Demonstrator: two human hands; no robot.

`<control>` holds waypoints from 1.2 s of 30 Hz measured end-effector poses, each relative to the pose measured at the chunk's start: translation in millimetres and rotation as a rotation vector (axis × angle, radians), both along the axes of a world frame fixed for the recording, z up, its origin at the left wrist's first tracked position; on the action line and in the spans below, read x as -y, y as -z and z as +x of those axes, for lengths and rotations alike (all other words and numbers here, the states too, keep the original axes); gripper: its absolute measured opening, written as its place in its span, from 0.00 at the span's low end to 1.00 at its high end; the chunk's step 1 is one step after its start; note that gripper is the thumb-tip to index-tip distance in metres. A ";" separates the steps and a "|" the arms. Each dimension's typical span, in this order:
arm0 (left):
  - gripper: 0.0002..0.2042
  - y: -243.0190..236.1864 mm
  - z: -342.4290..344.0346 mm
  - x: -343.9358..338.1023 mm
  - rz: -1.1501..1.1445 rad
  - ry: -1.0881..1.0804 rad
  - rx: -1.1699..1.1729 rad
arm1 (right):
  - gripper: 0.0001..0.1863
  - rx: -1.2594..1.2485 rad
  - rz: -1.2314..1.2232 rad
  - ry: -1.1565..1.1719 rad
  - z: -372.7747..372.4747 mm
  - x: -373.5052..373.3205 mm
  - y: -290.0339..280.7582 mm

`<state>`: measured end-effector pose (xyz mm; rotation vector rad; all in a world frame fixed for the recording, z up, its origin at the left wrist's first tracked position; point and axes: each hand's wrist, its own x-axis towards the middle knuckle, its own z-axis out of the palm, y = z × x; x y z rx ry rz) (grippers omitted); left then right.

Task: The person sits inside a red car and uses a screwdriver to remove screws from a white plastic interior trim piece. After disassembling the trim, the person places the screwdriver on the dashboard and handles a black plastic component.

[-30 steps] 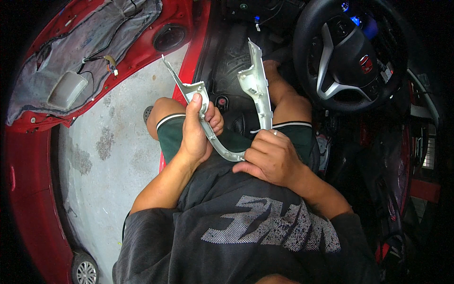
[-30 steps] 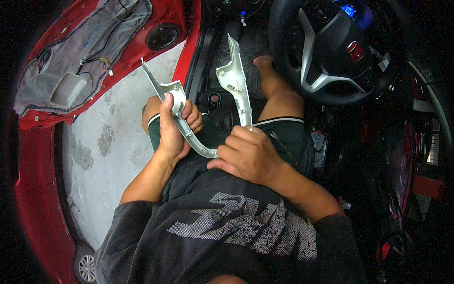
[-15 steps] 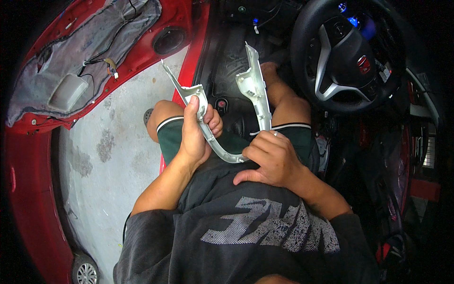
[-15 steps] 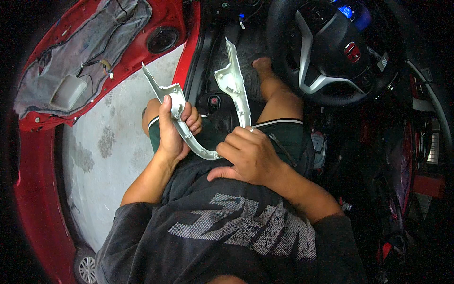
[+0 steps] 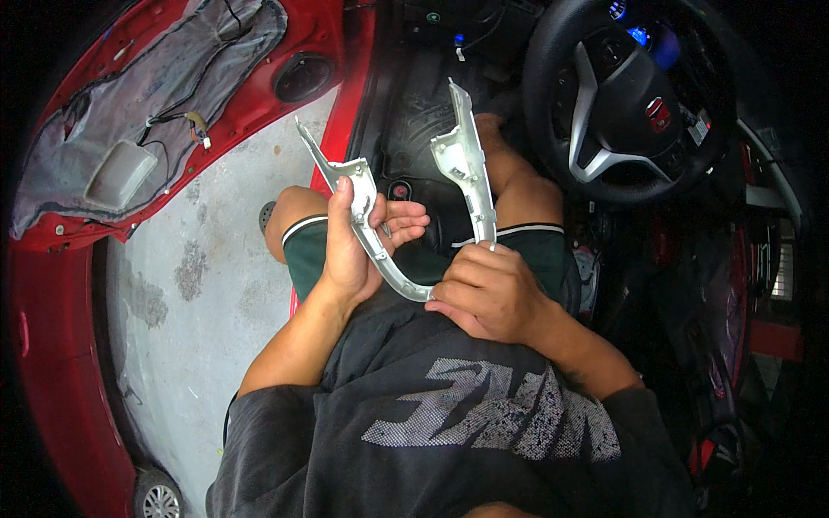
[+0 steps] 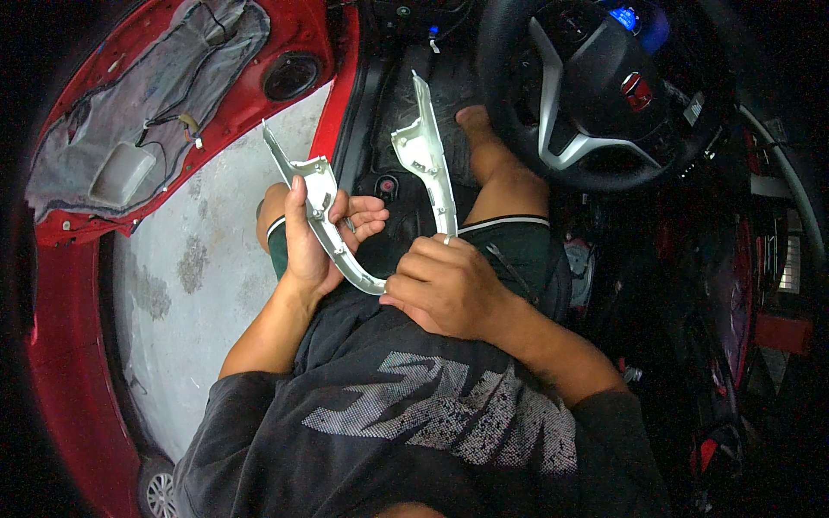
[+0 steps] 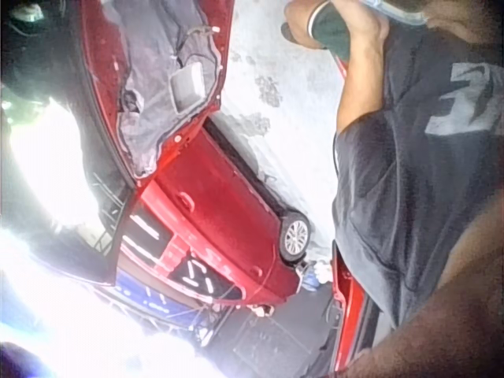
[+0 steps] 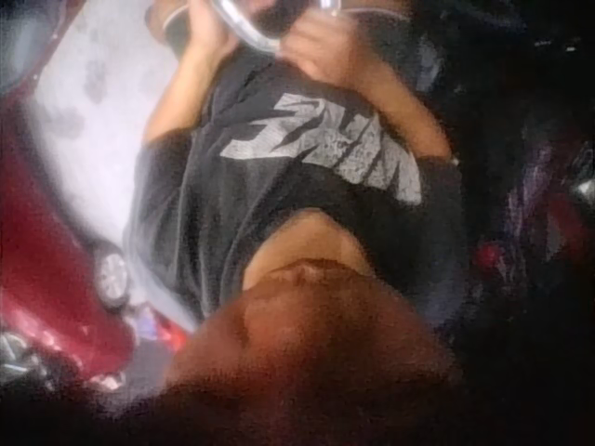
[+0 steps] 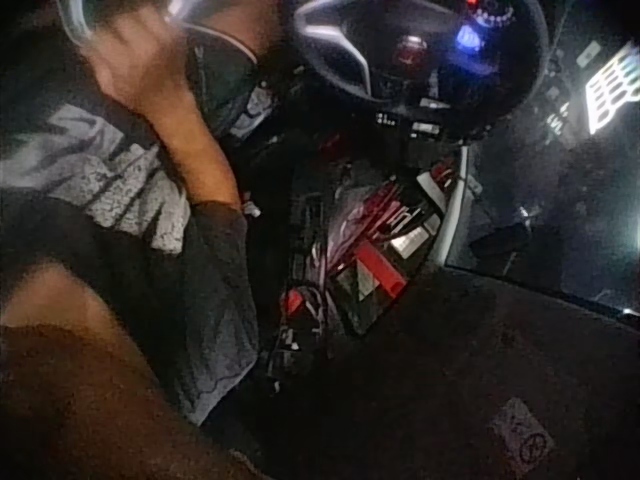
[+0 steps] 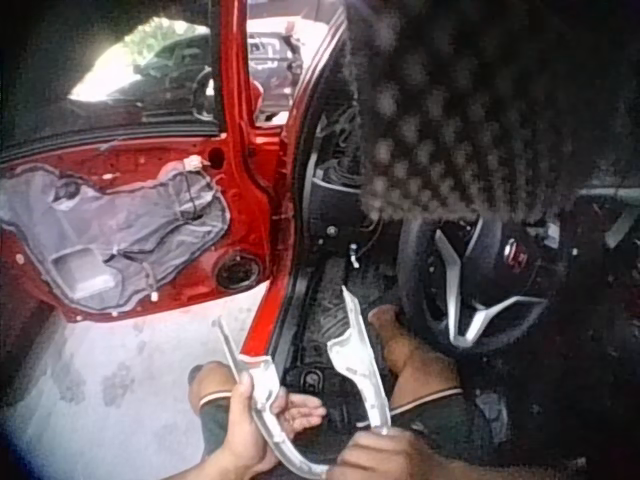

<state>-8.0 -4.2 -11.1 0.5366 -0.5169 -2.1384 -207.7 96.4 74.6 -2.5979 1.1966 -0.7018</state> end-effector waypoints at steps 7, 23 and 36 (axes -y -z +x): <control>0.39 -0.6 -1.6 0.1 0.014 -0.006 0.004 | 0.19 0.029 0.009 -0.005 0.7 0.7 0.1; 0.37 -23.4 -10.2 -13.9 0.095 0.135 -0.098 | 0.11 -0.236 -0.008 0.191 20.8 45.8 11.8; 0.37 7.4 -4.9 -11.9 0.140 0.157 -0.211 | 0.12 -0.054 0.128 0.193 26.1 45.5 14.0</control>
